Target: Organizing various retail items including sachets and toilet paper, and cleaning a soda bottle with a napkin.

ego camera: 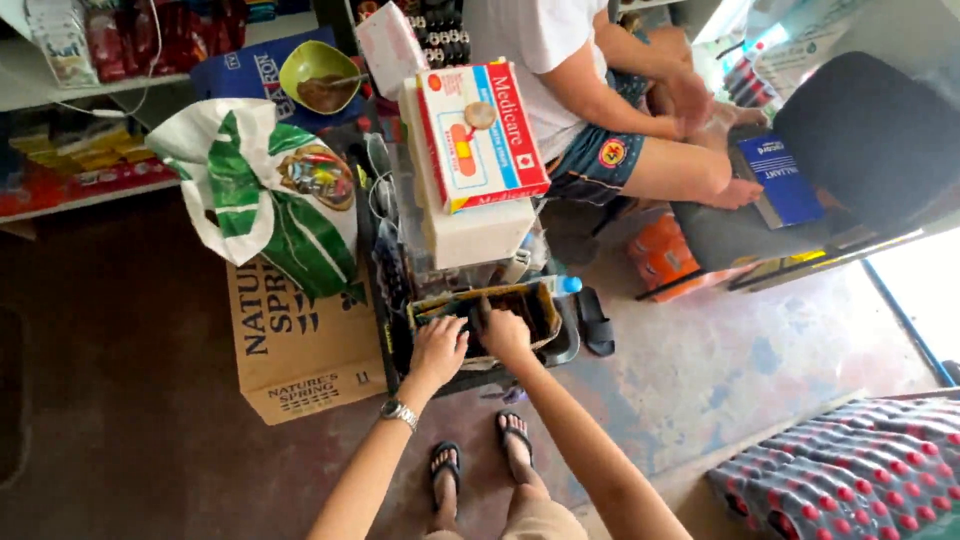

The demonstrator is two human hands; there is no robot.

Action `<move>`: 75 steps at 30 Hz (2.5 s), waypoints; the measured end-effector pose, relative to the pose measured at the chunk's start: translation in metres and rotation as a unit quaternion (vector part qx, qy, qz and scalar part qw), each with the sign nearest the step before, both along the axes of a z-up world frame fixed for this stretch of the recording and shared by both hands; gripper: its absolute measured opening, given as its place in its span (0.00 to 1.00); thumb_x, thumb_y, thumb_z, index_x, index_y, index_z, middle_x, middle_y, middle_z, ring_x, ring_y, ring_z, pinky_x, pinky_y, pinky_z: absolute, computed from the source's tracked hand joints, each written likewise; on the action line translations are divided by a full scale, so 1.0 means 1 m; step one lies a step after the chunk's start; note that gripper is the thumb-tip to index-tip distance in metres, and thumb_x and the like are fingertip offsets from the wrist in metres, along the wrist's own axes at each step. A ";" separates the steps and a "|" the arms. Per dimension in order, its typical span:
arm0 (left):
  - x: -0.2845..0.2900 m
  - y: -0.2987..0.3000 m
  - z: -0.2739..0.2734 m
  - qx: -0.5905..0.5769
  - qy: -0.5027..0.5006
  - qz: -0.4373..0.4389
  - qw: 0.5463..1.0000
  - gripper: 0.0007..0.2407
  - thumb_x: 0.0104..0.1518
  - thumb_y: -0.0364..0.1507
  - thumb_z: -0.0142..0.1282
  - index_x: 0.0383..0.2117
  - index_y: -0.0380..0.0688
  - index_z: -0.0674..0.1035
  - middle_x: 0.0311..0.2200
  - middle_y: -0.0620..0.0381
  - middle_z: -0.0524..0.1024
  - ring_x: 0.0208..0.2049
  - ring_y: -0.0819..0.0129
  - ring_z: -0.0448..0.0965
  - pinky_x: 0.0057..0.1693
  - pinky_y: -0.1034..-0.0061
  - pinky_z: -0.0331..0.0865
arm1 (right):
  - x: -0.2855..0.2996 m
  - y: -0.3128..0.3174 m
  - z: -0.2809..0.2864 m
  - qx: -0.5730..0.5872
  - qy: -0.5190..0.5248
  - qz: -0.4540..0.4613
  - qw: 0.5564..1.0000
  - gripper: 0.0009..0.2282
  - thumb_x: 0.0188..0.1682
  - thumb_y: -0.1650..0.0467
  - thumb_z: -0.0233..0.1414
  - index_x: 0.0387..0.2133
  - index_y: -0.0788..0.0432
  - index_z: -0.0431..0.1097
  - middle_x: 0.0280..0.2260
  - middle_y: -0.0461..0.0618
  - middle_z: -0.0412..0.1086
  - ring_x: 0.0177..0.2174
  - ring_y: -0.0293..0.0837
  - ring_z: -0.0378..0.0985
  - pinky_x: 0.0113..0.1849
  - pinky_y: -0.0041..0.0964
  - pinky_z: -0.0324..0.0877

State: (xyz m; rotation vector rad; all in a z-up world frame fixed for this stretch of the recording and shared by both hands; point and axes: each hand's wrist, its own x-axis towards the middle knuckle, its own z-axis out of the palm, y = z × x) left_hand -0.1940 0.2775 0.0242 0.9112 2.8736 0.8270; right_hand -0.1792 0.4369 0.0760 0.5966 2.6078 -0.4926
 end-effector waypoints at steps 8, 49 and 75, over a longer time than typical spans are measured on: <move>-0.021 0.012 0.020 -0.004 -0.152 0.040 0.988 0.15 0.64 0.34 0.47 0.53 0.46 0.77 0.48 0.49 0.78 0.49 0.50 0.80 0.51 0.60 0.76 | -0.004 -0.018 -0.046 -0.161 -0.027 0.048 0.985 0.19 0.51 0.62 0.44 0.42 0.65 0.75 0.42 0.69 0.77 0.47 0.68 0.78 0.50 0.59 0.74; 0.036 0.030 0.003 0.032 -0.063 0.255 0.964 0.14 0.57 0.37 0.55 0.46 0.47 0.80 0.36 0.49 0.80 0.40 0.51 0.83 0.45 0.60 0.79 | 0.041 0.139 0.021 -0.213 0.146 0.059 0.964 0.09 0.52 0.70 0.50 0.42 0.58 0.74 0.34 0.64 0.77 0.36 0.63 0.82 0.40 0.55 0.77; 0.016 0.166 0.048 -0.115 -0.439 0.007 0.891 0.16 0.65 0.31 0.38 0.46 0.38 0.80 0.44 0.44 0.81 0.40 0.52 0.81 0.43 0.64 0.70 | 0.255 0.262 -0.024 -0.195 -0.099 -0.188 0.958 0.21 0.54 0.55 0.46 0.57 0.48 0.70 0.49 0.49 0.79 0.48 0.48 0.82 0.49 0.43 0.76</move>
